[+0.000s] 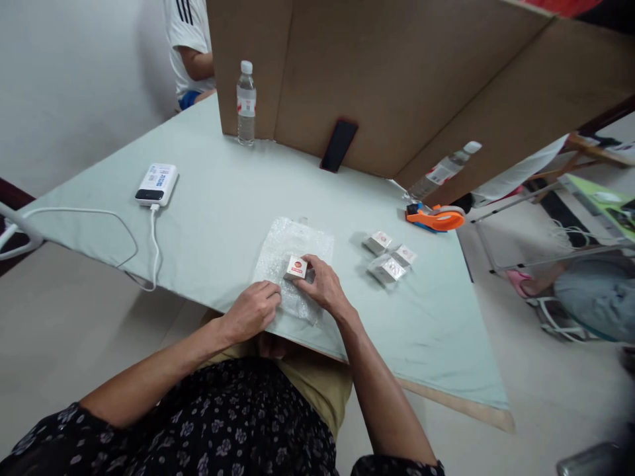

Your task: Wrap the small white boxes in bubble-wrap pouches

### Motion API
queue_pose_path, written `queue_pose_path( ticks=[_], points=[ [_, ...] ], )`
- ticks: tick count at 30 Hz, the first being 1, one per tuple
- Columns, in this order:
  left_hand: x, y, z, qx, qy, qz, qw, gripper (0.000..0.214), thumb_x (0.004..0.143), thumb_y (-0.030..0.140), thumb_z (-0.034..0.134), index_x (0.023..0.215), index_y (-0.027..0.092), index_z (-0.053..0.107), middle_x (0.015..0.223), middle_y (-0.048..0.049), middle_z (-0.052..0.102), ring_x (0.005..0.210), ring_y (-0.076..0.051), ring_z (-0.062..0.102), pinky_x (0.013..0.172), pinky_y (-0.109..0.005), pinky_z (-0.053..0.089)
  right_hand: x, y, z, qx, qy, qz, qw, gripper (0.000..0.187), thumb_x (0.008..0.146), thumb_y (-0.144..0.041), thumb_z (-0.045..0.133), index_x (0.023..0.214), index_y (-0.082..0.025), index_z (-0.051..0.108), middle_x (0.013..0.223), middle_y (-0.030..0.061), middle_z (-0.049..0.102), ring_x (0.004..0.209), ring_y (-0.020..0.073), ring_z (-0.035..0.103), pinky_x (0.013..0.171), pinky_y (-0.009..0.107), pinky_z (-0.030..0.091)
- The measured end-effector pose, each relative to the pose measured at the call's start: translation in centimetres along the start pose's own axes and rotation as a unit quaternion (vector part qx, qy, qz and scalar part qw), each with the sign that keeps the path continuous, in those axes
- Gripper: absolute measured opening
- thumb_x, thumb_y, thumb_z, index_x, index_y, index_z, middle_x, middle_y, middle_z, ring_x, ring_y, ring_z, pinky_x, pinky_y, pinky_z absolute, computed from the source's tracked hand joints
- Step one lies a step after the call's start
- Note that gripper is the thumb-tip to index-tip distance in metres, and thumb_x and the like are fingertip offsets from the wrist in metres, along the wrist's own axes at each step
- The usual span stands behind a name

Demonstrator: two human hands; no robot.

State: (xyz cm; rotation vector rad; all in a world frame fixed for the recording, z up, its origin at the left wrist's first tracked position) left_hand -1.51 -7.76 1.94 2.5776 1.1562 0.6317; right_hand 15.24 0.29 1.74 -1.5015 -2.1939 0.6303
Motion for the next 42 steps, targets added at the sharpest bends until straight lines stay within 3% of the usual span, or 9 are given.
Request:
queue_pose_path(
  ticks=[5, 10, 13, 16, 19, 24, 29, 42],
  points=[
    [1.3, -0.4, -1.9, -0.058, 0.086, -0.059, 0.993, 0.014, 0.08, 0.007, 0.052, 0.084, 0.018, 0.06, 0.091, -0.0075, 0.069, 0.089, -0.022, 0.063, 0.083, -0.038, 0.051, 0.2, 0.4, -0.6, 0.061, -0.04, -0.01, 0.997, 0.056, 0.077, -0.034, 0.072, 0.129, -0.021, 0.055, 0.123, 0.0113, 0.068, 0.109, 0.0277, 0.064, 0.096, 0.047, 0.049],
    [4.3, -1.9, -3.6, -0.124, 0.08, -0.168, 0.975, 0.01, 0.078, 0.014, 0.054, 0.079, 0.019, 0.062, 0.08, -0.002, 0.069, 0.073, -0.017, 0.06, 0.073, -0.032, 0.047, -1.1, 0.4, -4.2, 0.21, -0.051, 0.011, 0.976, 0.058, 0.087, -0.053, 0.061, 0.137, -0.024, 0.05, 0.138, 0.0125, 0.059, 0.12, 0.0271, 0.061, 0.102, 0.048, 0.048],
    [5.8, -3.0, -3.7, -0.166, 0.071, -0.217, 0.959, 0.009, 0.077, 0.017, 0.054, 0.079, 0.02, 0.063, 0.08, -0.0003, 0.069, 0.065, -0.013, 0.055, 0.063, -0.027, 0.043, -2.2, -0.7, -5.2, 0.17, -0.033, -0.004, 0.985, 0.057, 0.081, -0.052, 0.069, 0.131, -0.027, 0.055, 0.135, 0.0104, 0.061, 0.124, 0.029, 0.058, 0.104, 0.05, 0.045],
    [6.5, -4.0, -3.5, -0.185, 0.079, -0.235, 0.951, 0.011, 0.076, 0.017, 0.053, 0.078, 0.019, 0.064, 0.082, -0.0011, 0.069, 0.07, -0.014, 0.057, 0.063, -0.026, 0.042, -2.1, -1.4, -4.4, 0.112, 0.015, -0.029, 0.993, 0.037, 0.08, -0.043, 0.071, 0.111, -0.025, 0.064, 0.128, 0.01, 0.065, 0.121, 0.0292, 0.059, 0.103, 0.049, 0.045],
    [6.8, -4.8, -3.3, -0.201, 0.07, -0.234, 0.949, 0.01, 0.075, 0.019, 0.055, 0.078, 0.019, 0.064, 0.09, -0.0029, 0.07, 0.08, -0.016, 0.061, 0.067, -0.027, 0.046, -1.0, -1.0, -2.8, 0.138, 0.059, -0.024, 0.988, 0.012, 0.085, -0.035, 0.062, 0.085, -0.023, 0.064, 0.12, 0.0097, 0.068, 0.111, 0.0253, 0.064, 0.097, 0.043, 0.047],
    [7.3, -5.2, -2.7, -0.247, 0.042, -0.217, 0.944, 0.012, 0.073, 0.025, 0.064, 0.084, 0.02, 0.065, 0.119, -0.0061, 0.07, 0.106, -0.022, 0.064, 0.089, -0.034, 0.049, 0.1, 0.7, -1.4, 0.218, 0.065, 0.012, 0.974, 0.016, 0.081, -0.036, 0.065, 0.074, -0.022, 0.063, 0.106, 0.0081, 0.073, 0.1, 0.0229, 0.067, 0.092, 0.038, 0.048],
    [7.7, -5.4, -1.5, -0.298, 0.058, -0.247, 0.92, 0.007, 0.075, 0.025, 0.06, 0.073, 0.019, 0.063, 0.101, -0.004, 0.075, 0.094, -0.02, 0.068, 0.087, -0.032, 0.049, 0.1, 1.2, -1.3, 0.245, 0.067, 0.025, 0.967, 0.019, 0.079, -0.039, 0.067, 0.072, -0.021, 0.063, 0.101, 0.007, 0.073, 0.095, 0.0224, 0.067, 0.091, 0.037, 0.048],
    [6.9, -4.6, -1.0, -0.294, 0.073, -0.238, 0.923, 0.007, 0.075, 0.022, 0.061, 0.073, 0.018, 0.066, 0.081, -0.0006, 0.073, 0.076, -0.014, 0.063, 0.07, -0.025, 0.046, -1.6, 0.4, -1.1, 0.239, 0.085, 0.042, 0.966, 0.018, 0.08, -0.038, 0.066, 0.073, -0.022, 0.062, 0.096, 0.0057, 0.074, 0.088, 0.0215, 0.067, 0.083, 0.035, 0.05]
  ],
)
Point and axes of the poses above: each hand's wrist, its own x-axis towards the middle knuckle, its own z-axis out of the palm, y = z × x, the point moved 5 cm from there along x, towards the middle knuckle
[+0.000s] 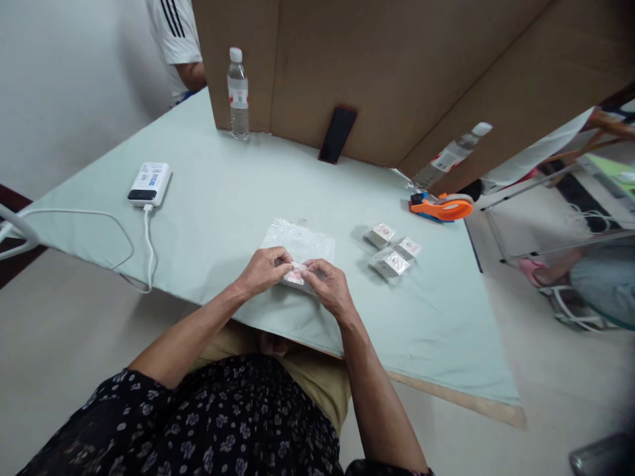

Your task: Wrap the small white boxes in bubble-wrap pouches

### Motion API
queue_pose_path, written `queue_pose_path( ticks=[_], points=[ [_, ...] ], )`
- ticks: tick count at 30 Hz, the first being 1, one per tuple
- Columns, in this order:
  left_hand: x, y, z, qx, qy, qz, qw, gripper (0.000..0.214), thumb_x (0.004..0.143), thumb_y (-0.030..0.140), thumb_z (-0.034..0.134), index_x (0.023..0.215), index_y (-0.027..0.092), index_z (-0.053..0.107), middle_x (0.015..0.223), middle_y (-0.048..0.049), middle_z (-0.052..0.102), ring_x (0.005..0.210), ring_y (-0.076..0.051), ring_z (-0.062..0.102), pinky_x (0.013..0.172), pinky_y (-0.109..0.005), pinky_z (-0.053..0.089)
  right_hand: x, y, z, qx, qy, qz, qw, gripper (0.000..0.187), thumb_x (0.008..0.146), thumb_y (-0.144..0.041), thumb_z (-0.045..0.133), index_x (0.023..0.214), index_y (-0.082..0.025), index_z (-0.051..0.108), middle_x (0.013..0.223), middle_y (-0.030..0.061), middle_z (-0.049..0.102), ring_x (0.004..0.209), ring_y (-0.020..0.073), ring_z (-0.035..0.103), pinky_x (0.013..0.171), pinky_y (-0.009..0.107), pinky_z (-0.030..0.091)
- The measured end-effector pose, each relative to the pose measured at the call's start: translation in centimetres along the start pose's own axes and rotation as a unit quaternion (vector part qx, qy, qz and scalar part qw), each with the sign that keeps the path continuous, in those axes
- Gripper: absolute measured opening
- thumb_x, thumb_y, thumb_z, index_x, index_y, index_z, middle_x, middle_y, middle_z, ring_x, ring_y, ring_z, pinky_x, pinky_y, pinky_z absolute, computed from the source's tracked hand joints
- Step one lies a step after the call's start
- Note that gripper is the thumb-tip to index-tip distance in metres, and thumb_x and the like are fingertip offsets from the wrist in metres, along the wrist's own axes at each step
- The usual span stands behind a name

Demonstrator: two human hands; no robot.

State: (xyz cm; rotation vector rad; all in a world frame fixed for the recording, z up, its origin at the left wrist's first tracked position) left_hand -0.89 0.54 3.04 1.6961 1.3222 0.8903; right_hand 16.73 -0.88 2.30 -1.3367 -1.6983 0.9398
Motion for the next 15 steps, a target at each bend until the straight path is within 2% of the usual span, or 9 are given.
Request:
queue_pose_path(
  ticks=[6, 8, 11, 13, 15],
  points=[
    [0.5, 0.1, -0.1, 0.003, -0.013, -0.013, 1.0, 0.009, 0.075, 0.024, 0.064, 0.073, 0.017, 0.067, 0.072, 0.0008, 0.069, 0.067, -0.012, 0.058, 0.064, -0.023, 0.043, 0.0, 0.4, 0.1, -0.037, -0.006, 0.002, 0.999, 0.017, 0.083, -0.038, 0.062, 0.085, -0.021, 0.065, 0.09, 0.0039, 0.074, 0.082, 0.0203, 0.065, 0.078, 0.033, 0.049],
    [0.5, 0.0, -0.1, 0.002, -0.019, -0.016, 1.0, 0.008, 0.075, 0.024, 0.064, 0.072, 0.017, 0.067, 0.071, 0.0012, 0.068, 0.066, -0.012, 0.056, 0.063, -0.023, 0.042, -0.4, -0.5, -0.5, -0.122, 0.04, -0.023, 0.992, 0.017, 0.086, -0.037, 0.06, 0.091, -0.021, 0.066, 0.093, 0.0052, 0.073, 0.087, 0.0225, 0.064, 0.08, 0.036, 0.047],
    [0.7, -0.1, 0.0, 0.001, -0.021, -0.013, 1.0, 0.009, 0.075, 0.025, 0.065, 0.071, 0.017, 0.067, 0.07, 0.0013, 0.068, 0.066, -0.012, 0.056, 0.063, -0.023, 0.042, -1.8, -3.5, -1.2, -0.283, 0.132, -0.109, 0.944, 0.016, 0.094, -0.031, 0.055, 0.098, -0.021, 0.067, 0.106, 0.009, 0.072, 0.102, 0.0265, 0.06, 0.088, 0.041, 0.041],
    [0.7, -0.1, 0.2, 0.005, -0.021, -0.011, 1.0, 0.01, 0.076, 0.025, 0.064, 0.071, 0.017, 0.066, 0.07, 0.0013, 0.067, 0.067, -0.012, 0.057, 0.064, -0.024, 0.042, -2.7, -5.1, -0.3, -0.35, 0.102, -0.174, 0.915, 0.018, 0.097, -0.025, 0.051, 0.102, -0.022, 0.068, 0.109, 0.009, 0.071, 0.103, 0.0255, 0.058, 0.089, 0.04, 0.039],
    [0.7, -0.2, 0.2, 0.016, -0.024, -0.012, 1.0, 0.011, 0.077, 0.026, 0.063, 0.071, 0.017, 0.066, 0.071, 0.001, 0.067, 0.067, -0.012, 0.058, 0.065, -0.024, 0.044, -3.2, -5.8, 1.2, -0.38, 0.026, -0.216, 0.899, 0.021, 0.098, -0.02, 0.048, 0.107, -0.022, 0.067, 0.109, 0.0085, 0.07, 0.101, 0.024, 0.057, 0.087, 0.039, 0.039]
  ],
)
Point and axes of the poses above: each hand's wrist, its own x-axis towards the middle knuckle, its own z-axis out of the palm, y = z × x, the point moved 5 cm from there along x, towards the middle knuckle
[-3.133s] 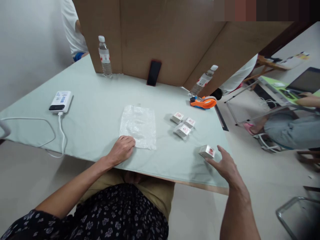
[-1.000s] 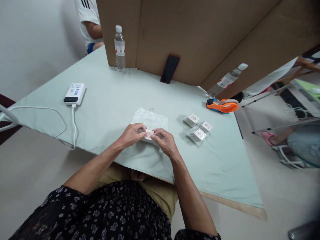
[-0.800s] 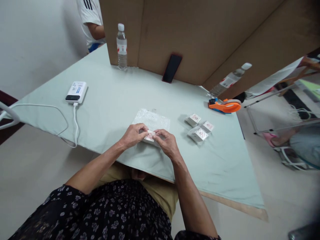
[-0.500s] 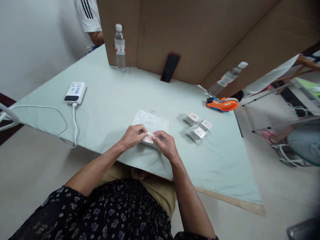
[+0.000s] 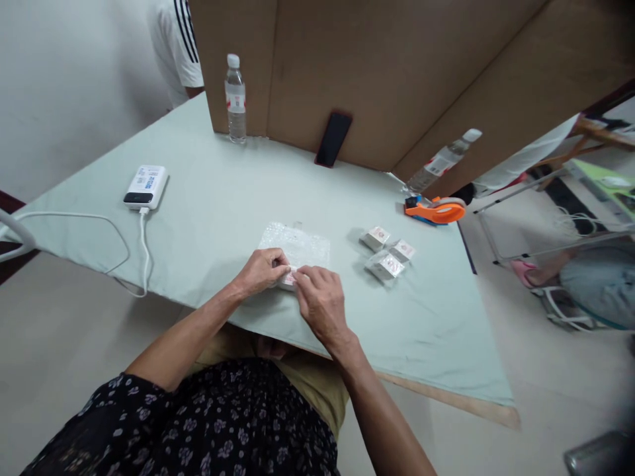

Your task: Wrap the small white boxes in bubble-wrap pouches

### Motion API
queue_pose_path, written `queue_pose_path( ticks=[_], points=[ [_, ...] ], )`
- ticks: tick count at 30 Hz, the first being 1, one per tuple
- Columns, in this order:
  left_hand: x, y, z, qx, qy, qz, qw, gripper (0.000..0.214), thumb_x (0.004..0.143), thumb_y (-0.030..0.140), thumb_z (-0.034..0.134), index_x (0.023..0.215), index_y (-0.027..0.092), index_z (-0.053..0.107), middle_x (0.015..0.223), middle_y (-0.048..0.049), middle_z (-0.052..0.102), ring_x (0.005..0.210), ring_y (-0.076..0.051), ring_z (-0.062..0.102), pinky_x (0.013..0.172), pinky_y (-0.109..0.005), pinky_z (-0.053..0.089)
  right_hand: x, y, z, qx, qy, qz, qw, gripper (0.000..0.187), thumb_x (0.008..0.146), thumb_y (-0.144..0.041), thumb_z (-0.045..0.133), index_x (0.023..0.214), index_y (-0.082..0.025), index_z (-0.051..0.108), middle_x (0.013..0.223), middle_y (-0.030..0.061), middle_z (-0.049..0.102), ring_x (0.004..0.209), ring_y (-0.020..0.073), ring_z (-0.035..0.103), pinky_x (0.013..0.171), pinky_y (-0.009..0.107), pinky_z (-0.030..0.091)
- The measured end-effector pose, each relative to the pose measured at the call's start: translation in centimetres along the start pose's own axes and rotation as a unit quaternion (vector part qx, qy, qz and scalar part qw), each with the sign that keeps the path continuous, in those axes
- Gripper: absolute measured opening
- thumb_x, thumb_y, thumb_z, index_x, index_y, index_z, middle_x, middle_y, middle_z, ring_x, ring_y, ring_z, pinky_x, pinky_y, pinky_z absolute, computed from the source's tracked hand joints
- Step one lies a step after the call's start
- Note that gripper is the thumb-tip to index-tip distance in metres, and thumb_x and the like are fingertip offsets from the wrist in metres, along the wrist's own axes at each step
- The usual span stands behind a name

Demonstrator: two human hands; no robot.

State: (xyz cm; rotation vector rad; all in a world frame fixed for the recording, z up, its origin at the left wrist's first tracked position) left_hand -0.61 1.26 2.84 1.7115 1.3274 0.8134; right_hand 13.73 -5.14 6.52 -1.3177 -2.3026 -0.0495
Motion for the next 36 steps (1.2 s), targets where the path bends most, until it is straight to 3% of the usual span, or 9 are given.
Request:
queue_pose_path(
  ticks=[4, 6, 8, 11, 16, 20, 27, 32, 36],
  points=[
    [-0.7, -0.2, -0.9, 0.028, -0.005, 0.009, 1.0, 0.015, 0.077, 0.029, 0.064, 0.086, 0.018, 0.067, 0.087, -0.0022, 0.071, 0.083, -0.017, 0.063, 0.078, -0.029, 0.049, 0.0, -0.7, 1.6, -0.008, -0.063, -0.027, 0.998, 0.023, 0.098, -0.018, 0.047, 0.113, -0.021, 0.065, 0.112, 0.009, 0.068, 0.103, 0.0242, 0.055, 0.088, 0.039, 0.039],
    [-1.5, -0.6, -1.9, 0.044, 0.006, 0.002, 0.999, 0.033, 0.075, 0.03, 0.066, 0.106, 0.019, 0.065, 0.101, -0.0046, 0.07, 0.092, -0.019, 0.064, 0.083, -0.031, 0.05, 0.1, -0.6, 1.9, -0.018, -0.073, -0.026, 0.997, 0.022, 0.098, -0.018, 0.048, 0.112, -0.021, 0.064, 0.111, 0.0087, 0.068, 0.101, 0.0242, 0.055, 0.088, 0.039, 0.037],
    [-2.2, -1.3, -2.9, 0.072, 0.021, -0.033, 0.997, 0.043, 0.077, 0.027, 0.062, 0.12, 0.018, 0.06, 0.098, -0.0041, 0.069, 0.086, -0.019, 0.064, 0.079, -0.031, 0.05, 0.3, -0.6, 2.0, -0.037, -0.082, -0.033, 0.995, 0.022, 0.098, -0.018, 0.048, 0.114, -0.022, 0.063, 0.109, 0.0082, 0.067, 0.098, 0.0243, 0.053, 0.086, 0.039, 0.036],
    [-2.8, -2.2, -3.9, 0.133, 0.036, -0.092, 0.986, 0.04, 0.081, 0.023, 0.055, 0.121, 0.017, 0.058, 0.08, -0.0003, 0.064, 0.071, -0.017, 0.06, 0.072, -0.03, 0.048, 0.6, -0.8, 1.8, -0.067, -0.093, -0.042, 0.993, 0.024, 0.097, -0.019, 0.049, 0.116, -0.025, 0.062, 0.107, 0.0076, 0.066, 0.095, 0.0247, 0.051, 0.083, 0.039, 0.033],
    [-3.2, -2.3, -4.4, 0.232, 0.072, -0.142, 0.96, 0.051, 0.081, 0.038, 0.062, 0.126, 0.014, 0.056, 0.104, -0.0125, 0.067, 0.091, -0.025, 0.065, 0.079, -0.034, 0.048, 1.0, -1.0, 1.7, -0.09, -0.104, -0.057, 0.989, 0.023, 0.097, -0.02, 0.048, 0.116, -0.025, 0.061, 0.105, 0.008, 0.064, 0.093, 0.0249, 0.049, 0.082, 0.04, 0.031],
    [-3.0, -2.9, -4.4, 0.245, 0.046, -0.172, 0.953, 0.053, 0.078, 0.05, 0.065, 0.116, 0.013, 0.059, 0.091, -0.0124, 0.07, 0.086, -0.028, 0.066, 0.074, -0.035, 0.048, 1.2, -1.0, 1.8, -0.092, -0.104, -0.066, 0.988, 0.02, 0.097, -0.02, 0.049, 0.112, -0.025, 0.062, 0.103, 0.0081, 0.064, 0.091, 0.0247, 0.048, 0.082, 0.041, 0.03],
    [-2.1, -3.0, -2.7, 0.039, 0.065, -0.167, 0.983, 0.011, 0.07, 0.026, 0.059, 0.076, 0.018, 0.06, 0.063, 0.0019, 0.059, 0.059, -0.013, 0.055, 0.054, -0.023, 0.04, 1.4, -1.1, 1.8, -0.102, -0.109, -0.066, 0.987, 0.016, 0.097, -0.02, 0.049, 0.105, -0.025, 0.062, 0.102, 0.0076, 0.065, 0.09, 0.0246, 0.049, 0.08, 0.04, 0.03],
    [-1.7, -1.0, -0.4, -0.126, 0.053, -0.162, 0.977, 0.008, 0.069, 0.024, 0.055, 0.074, 0.018, 0.057, 0.059, 0.0038, 0.055, 0.053, -0.01, 0.051, 0.052, -0.021, 0.041, 1.7, -1.0, 1.5, -0.069, -0.117, -0.06, 0.989, 0.018, 0.09, -0.017, 0.054, 0.106, -0.022, 0.06, 0.1, 0.0091, 0.067, 0.093, 0.0261, 0.055, 0.088, 0.042, 0.032],
    [-1.6, 0.5, 0.5, -0.121, -0.025, -0.158, 0.98, 0.017, 0.069, 0.023, 0.056, 0.083, 0.016, 0.063, 0.06, 0.0028, 0.057, 0.052, -0.01, 0.05, 0.051, -0.023, 0.039, 1.0, -0.6, 0.9, 0.026, -0.099, -0.032, 0.994, 0.023, 0.084, -0.017, 0.058, 0.107, -0.021, 0.059, 0.1, 0.0071, 0.071, 0.098, 0.0245, 0.061, 0.101, 0.042, 0.032]
  ],
)
Point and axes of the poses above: each hand's wrist, its own x-axis towards the middle knuckle, its own z-axis out of the palm, y = z × x, the point moved 5 cm from there along x, towards the middle knuckle
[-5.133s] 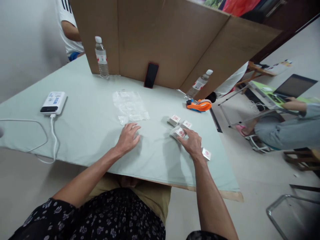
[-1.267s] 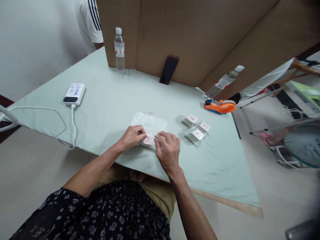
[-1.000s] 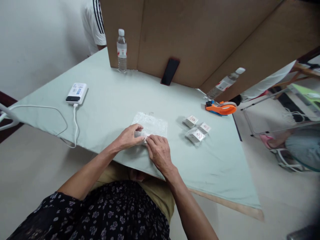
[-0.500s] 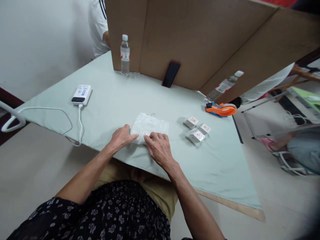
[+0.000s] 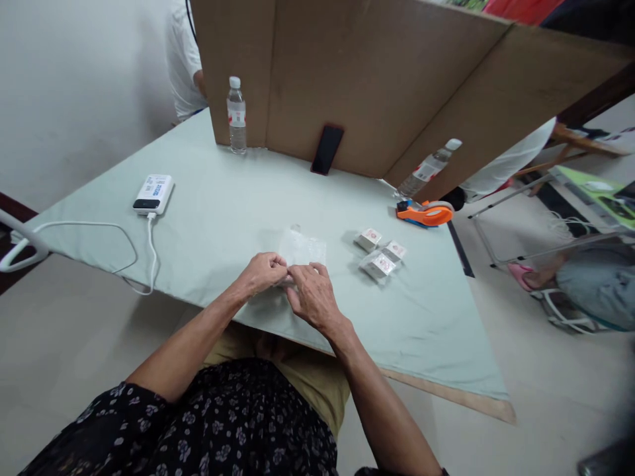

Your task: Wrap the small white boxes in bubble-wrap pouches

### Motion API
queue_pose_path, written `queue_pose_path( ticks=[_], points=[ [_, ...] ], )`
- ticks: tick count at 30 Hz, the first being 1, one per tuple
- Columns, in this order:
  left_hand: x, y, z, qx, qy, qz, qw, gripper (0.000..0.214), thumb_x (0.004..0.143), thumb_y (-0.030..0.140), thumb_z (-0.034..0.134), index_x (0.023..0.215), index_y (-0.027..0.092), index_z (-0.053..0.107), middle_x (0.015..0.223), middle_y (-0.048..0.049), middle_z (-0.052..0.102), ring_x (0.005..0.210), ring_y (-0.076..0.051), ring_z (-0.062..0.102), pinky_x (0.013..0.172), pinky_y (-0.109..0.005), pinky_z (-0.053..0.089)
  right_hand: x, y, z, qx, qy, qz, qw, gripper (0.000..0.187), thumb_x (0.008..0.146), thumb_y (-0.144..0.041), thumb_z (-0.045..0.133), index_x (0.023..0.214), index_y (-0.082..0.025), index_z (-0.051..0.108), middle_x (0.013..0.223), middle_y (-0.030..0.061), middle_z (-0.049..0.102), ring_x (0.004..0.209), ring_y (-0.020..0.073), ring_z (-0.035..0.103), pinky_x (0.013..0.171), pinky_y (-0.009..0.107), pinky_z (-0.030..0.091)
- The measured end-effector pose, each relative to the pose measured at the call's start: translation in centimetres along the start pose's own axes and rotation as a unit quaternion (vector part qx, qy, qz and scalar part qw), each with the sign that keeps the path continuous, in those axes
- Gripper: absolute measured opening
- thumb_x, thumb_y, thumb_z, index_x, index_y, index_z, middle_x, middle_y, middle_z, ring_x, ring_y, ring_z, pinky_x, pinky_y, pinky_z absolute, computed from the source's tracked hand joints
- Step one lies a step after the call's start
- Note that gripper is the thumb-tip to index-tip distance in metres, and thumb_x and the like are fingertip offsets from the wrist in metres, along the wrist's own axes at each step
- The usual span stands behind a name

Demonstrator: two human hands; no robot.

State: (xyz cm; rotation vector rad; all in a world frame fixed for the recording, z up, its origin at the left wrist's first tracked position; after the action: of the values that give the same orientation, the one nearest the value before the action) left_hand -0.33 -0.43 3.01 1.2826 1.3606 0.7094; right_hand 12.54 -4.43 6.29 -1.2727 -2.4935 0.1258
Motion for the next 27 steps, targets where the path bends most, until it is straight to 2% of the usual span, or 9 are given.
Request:
queue_pose_path(
  ticks=[3, 5, 7, 10, 13, 16, 19, 24, 27],
  points=[
    [-0.5, 1.1, 0.0, 0.137, -0.019, 0.061, 0.989, 0.019, 0.074, 0.023, 0.055, 0.086, 0.017, 0.068, 0.063, 0.0012, 0.06, 0.058, -0.013, 0.052, 0.056, -0.025, 0.042, -2.1, 1.0, -0.9, 0.077, 0.076, 0.036, 0.994, 0.018, 0.087, -0.017, 0.055, 0.103, -0.023, 0.061, 0.114, 0.0076, 0.071, 0.111, 0.0245, 0.061, 0.104, 0.044, 0.034],
    [-1.0, 1.8, 0.0, 0.232, -0.002, 0.128, 0.964, 0.019, 0.078, 0.021, 0.053, 0.086, 0.018, 0.071, 0.073, -0.0023, 0.065, 0.069, -0.016, 0.058, 0.067, -0.029, 0.047, -4.3, 2.7, -1.6, 0.103, 0.158, 0.129, 0.974, 0.014, 0.09, -0.023, 0.054, 0.101, -0.023, 0.063, 0.119, 0.0101, 0.069, 0.115, 0.0264, 0.06, 0.099, 0.044, 0.039],
    [-1.4, 2.1, 0.1, 0.303, 0.03, 0.191, 0.933, 0.019, 0.082, 0.021, 0.054, 0.088, 0.019, 0.071, 0.087, -0.0068, 0.066, 0.084, -0.02, 0.061, 0.079, -0.034, 0.049, -6.8, 4.8, -1.6, 0.127, 0.202, 0.248, 0.939, 0.02, 0.09, -0.034, 0.055, 0.102, -0.021, 0.064, 0.113, 0.0123, 0.07, 0.101, 0.0266, 0.064, 0.088, 0.042, 0.046],
    [-1.6, 2.1, 0.7, 0.345, 0.052, 0.255, 0.902, 0.016, 0.086, 0.021, 0.056, 0.091, 0.018, 0.07, 0.1, -0.0103, 0.063, 0.098, -0.024, 0.059, 0.089, -0.037, 0.05, -8.8, 6.9, 0.2, 0.185, 0.161, 0.356, 0.902, 0.042, 0.084, -0.051, 0.062, 0.11, -0.019, 0.064, 0.1, 0.0106, 0.072, 0.068, 0.0205, 0.063, 0.067, 0.036, 0.049],
    [-1.6, 1.8, 1.2, 0.34, 0.04, 0.275, 0.899, 0.016, 0.087, 0.017, 0.054, 0.095, 0.019, 0.067, 0.101, -0.0088, 0.062, 0.098, -0.022, 0.059, 0.089, -0.035, 0.05, -8.4, 8.0, 2.3, 0.217, 0.143, 0.377, 0.889, 0.052, 0.077, -0.058, 0.068, 0.112, -0.021, 0.065, 0.087, 0.006, 0.073, 0.057, 0.0174, 0.059, 0.061, 0.033, 0.048],
    [-1.8, 1.8, 1.5, 0.343, 0.032, 0.274, 0.898, 0.016, 0.088, 0.018, 0.054, 0.098, 0.019, 0.067, 0.101, -0.0084, 0.061, 0.098, -0.022, 0.059, 0.089, -0.034, 0.05, -6.8, 8.6, 3.9, 0.241, 0.17, 0.382, 0.876, 0.054, 0.071, -0.057, 0.073, 0.11, -0.022, 0.065, 0.081, 0.0046, 0.071, 0.066, 0.0202, 0.063, 0.065, 0.032, 0.05],
    [-1.8, 1.8, 1.6, 0.364, 0.03, 0.266, 0.892, 0.017, 0.09, 0.019, 0.053, 0.098, 0.019, 0.068, 0.102, -0.0095, 0.061, 0.098, -0.023, 0.059, 0.089, -0.035, 0.049, -5.4, 9.0, 5.0, 0.302, 0.171, 0.393, 0.852, 0.062, 0.067, -0.055, 0.076, 0.116, -0.019, 0.062, 0.088, 0.0068, 0.072, 0.078, 0.0231, 0.065, 0.072, 0.035, 0.052],
    [-1.3, 1.9, 1.7, 0.397, 0.015, 0.245, 0.884, 0.017, 0.089, 0.023, 0.056, 0.097, 0.019, 0.07, 0.102, -0.0101, 0.062, 0.097, -0.025, 0.058, 0.089, -0.038, 0.049, -4.7, 8.1, 4.8, 0.357, 0.179, 0.43, 0.81, 0.088, 0.066, -0.046, 0.074, 0.139, -0.008, 0.045, 0.077, 0.0028, 0.065, 0.07, 0.0217, 0.06, 0.071, 0.036, 0.051],
    [-1.1, 1.9, 1.8, 0.413, 0.016, 0.231, 0.881, 0.016, 0.088, 0.024, 0.057, 0.097, 0.019, 0.07, 0.102, -0.01, 0.062, 0.098, -0.025, 0.058, 0.088, -0.037, 0.049, -4.2, 6.5, 3.8, 0.37, 0.204, 0.404, 0.811, 0.081, 0.072, -0.043, 0.068, 0.141, -0.008, 0.043, 0.072, -0.0018, 0.059, 0.066, 0.0185, 0.056, 0.068, 0.033, 0.05]
  ],
)
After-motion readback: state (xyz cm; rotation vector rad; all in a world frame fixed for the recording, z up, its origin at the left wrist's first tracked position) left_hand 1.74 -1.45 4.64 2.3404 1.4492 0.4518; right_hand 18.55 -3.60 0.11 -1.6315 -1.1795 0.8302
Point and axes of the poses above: each hand's wrist, its own x-axis towards the middle knuckle, its own z-axis out of the palm, y = z × x, the point moved 5 cm from there along x, towards the middle knuckle
